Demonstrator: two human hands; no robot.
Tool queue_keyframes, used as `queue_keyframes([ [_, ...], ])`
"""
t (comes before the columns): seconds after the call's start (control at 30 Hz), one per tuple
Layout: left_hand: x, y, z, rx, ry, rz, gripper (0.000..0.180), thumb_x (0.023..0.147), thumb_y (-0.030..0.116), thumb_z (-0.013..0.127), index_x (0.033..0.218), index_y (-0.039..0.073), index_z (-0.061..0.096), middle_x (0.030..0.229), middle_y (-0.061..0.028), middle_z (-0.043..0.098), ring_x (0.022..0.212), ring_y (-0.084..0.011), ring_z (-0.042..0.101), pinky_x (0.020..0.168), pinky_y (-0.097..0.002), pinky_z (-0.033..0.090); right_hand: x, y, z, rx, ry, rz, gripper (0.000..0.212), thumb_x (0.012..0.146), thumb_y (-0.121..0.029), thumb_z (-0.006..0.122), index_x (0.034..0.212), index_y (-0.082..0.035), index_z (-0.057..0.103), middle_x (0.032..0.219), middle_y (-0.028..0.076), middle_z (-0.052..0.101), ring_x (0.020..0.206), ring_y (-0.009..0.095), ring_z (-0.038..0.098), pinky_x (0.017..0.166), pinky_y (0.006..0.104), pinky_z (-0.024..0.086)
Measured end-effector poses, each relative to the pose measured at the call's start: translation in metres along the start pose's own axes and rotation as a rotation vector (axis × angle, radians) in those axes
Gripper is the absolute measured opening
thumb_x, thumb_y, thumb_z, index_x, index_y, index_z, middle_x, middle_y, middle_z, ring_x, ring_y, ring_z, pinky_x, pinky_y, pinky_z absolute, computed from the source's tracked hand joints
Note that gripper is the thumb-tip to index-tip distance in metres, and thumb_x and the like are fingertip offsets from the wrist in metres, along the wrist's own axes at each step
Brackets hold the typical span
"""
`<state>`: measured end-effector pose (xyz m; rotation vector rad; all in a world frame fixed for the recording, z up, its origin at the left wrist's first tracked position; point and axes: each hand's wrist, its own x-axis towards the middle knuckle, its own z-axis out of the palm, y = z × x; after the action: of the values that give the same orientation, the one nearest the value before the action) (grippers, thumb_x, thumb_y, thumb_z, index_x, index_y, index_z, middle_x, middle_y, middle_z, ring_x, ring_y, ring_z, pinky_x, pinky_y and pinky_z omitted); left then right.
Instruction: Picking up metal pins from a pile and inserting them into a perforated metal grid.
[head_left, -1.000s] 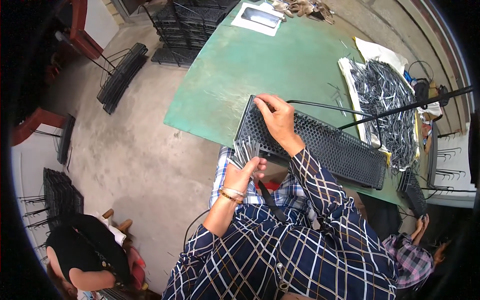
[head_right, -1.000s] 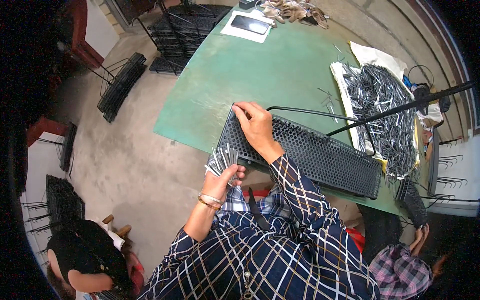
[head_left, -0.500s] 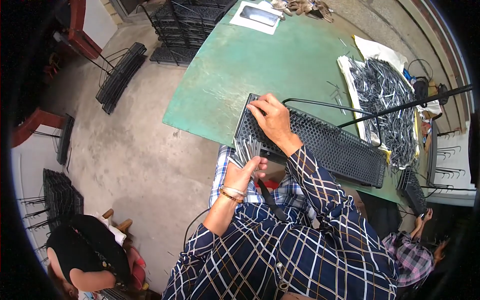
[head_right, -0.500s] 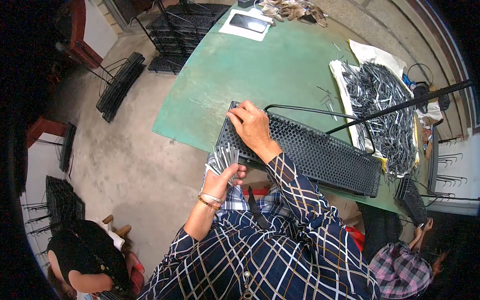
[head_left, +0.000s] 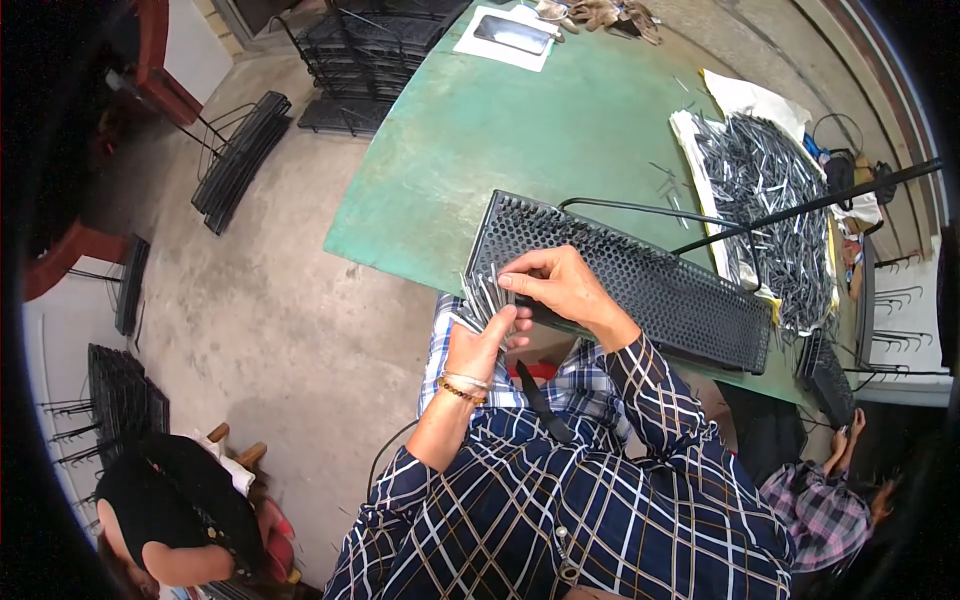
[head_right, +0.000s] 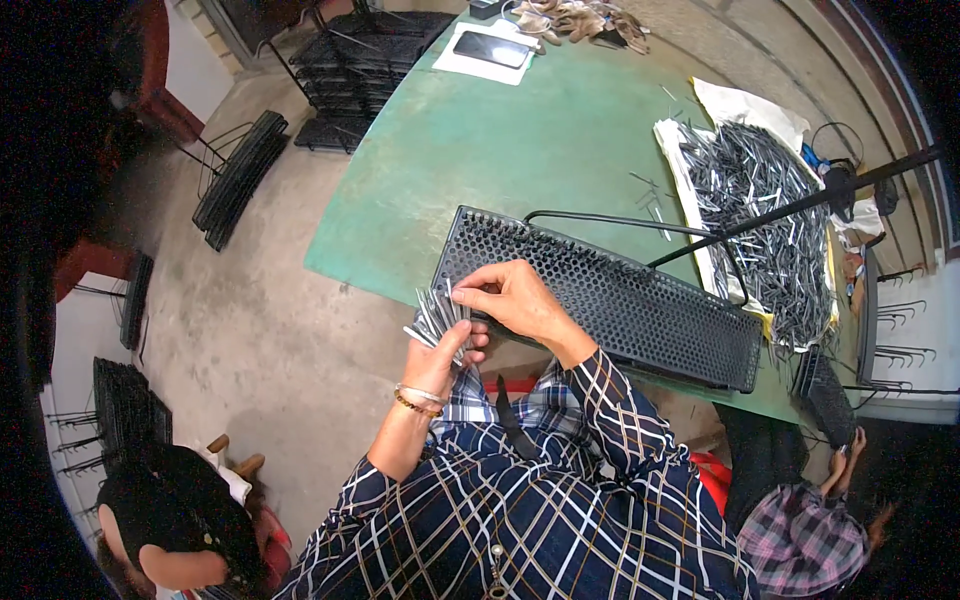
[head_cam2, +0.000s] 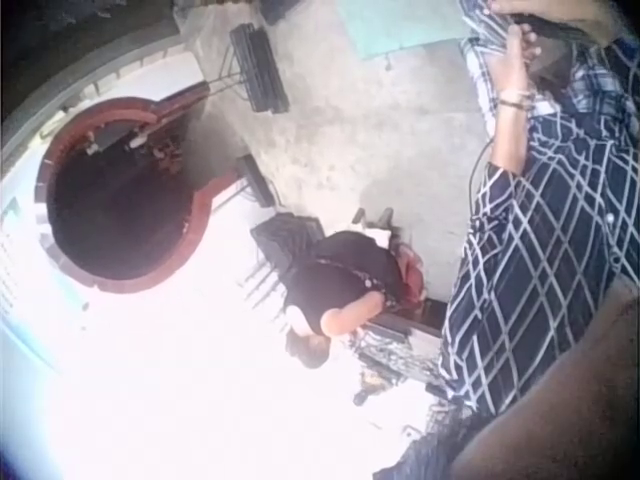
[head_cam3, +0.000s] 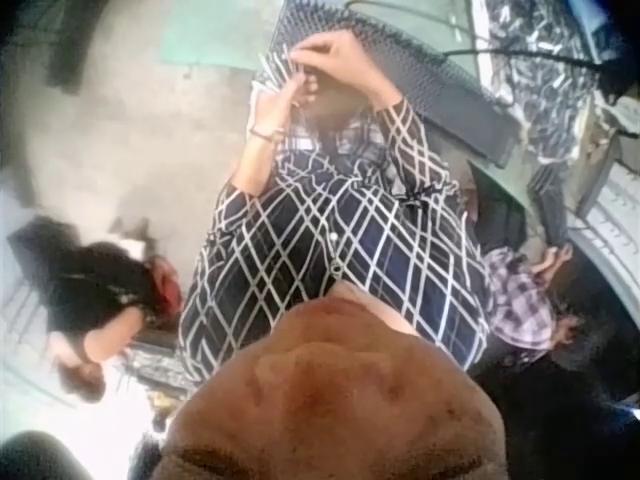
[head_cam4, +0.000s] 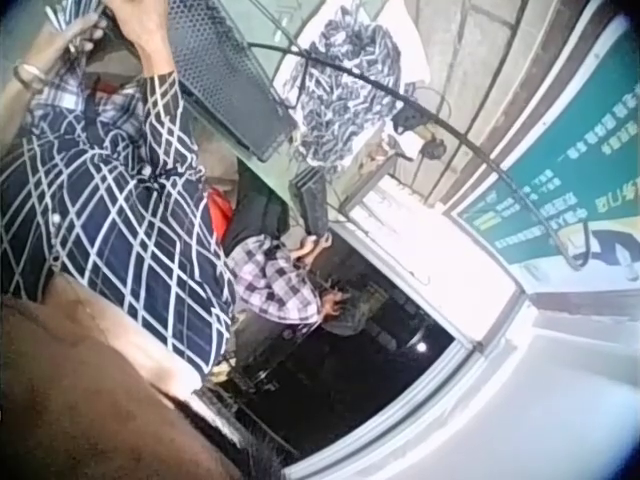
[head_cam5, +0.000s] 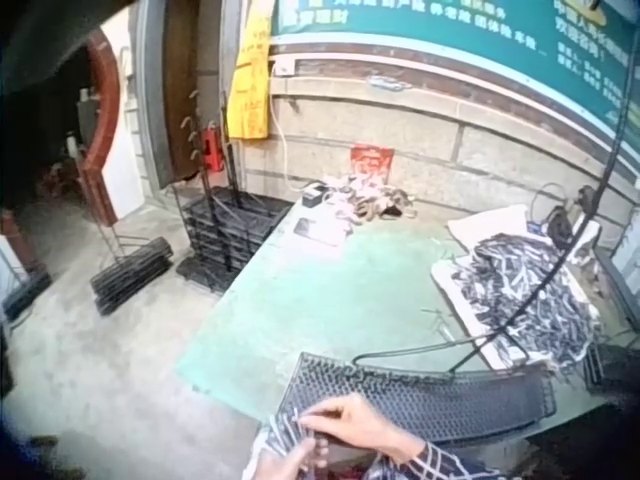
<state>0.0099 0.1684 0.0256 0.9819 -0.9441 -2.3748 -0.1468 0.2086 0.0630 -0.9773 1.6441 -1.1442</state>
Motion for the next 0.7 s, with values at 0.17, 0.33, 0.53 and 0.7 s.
queue_keyframes([
  [0.17,0.002,-0.004,0.002,0.027,0.008,-0.007,0.022,0.088,0.009,0.056,0.107,-0.001,0.056,0.090,-0.0124,0.065,0.076,-0.0177,0.064,0.058,-0.0264,0.054,-0.005,0.001,-0.001,0.079,0.054,0.037,0.021,0.079,-0.016,0.068,0.090,0.003,0.068,0.076,0.007,0.066,0.069,0.009,0.058,0.061,0.0234,0.047],
  [0.33,0.001,-0.001,0.008,0.001,0.042,0.017,0.021,0.088,0.009,0.055,0.107,-0.001,0.057,0.091,-0.0125,0.065,0.077,-0.0183,0.065,0.059,-0.0265,0.054,-0.004,0.009,-0.002,0.054,0.036,0.026,0.020,0.081,-0.016,0.067,0.089,0.002,0.068,0.073,0.006,0.066,0.063,0.008,0.057,0.054,0.0226,0.046],
  [0.53,0.002,-0.002,0.007,-0.053,0.099,0.016,0.021,0.088,0.010,0.055,0.106,-0.002,0.056,0.094,-0.0139,0.064,0.079,-0.0197,0.065,0.062,-0.0282,0.054,-0.001,0.016,0.001,0.036,0.122,0.004,0.020,0.081,-0.017,0.066,0.086,0.003,0.068,0.068,0.004,0.064,0.054,0.007,0.054,0.048,0.0220,0.043],
  [0.7,0.003,-0.003,0.006,-0.072,0.121,-0.018,0.020,0.088,0.010,0.055,0.104,-0.003,0.055,0.094,-0.0151,0.064,0.079,-0.0208,0.065,0.062,-0.0293,0.055,0.008,-0.003,-0.008,0.028,0.392,-0.172,0.016,0.083,-0.015,0.064,0.088,0.000,0.066,0.074,0.001,0.063,0.055,0.005,0.050,0.049,0.0196,0.041],
])
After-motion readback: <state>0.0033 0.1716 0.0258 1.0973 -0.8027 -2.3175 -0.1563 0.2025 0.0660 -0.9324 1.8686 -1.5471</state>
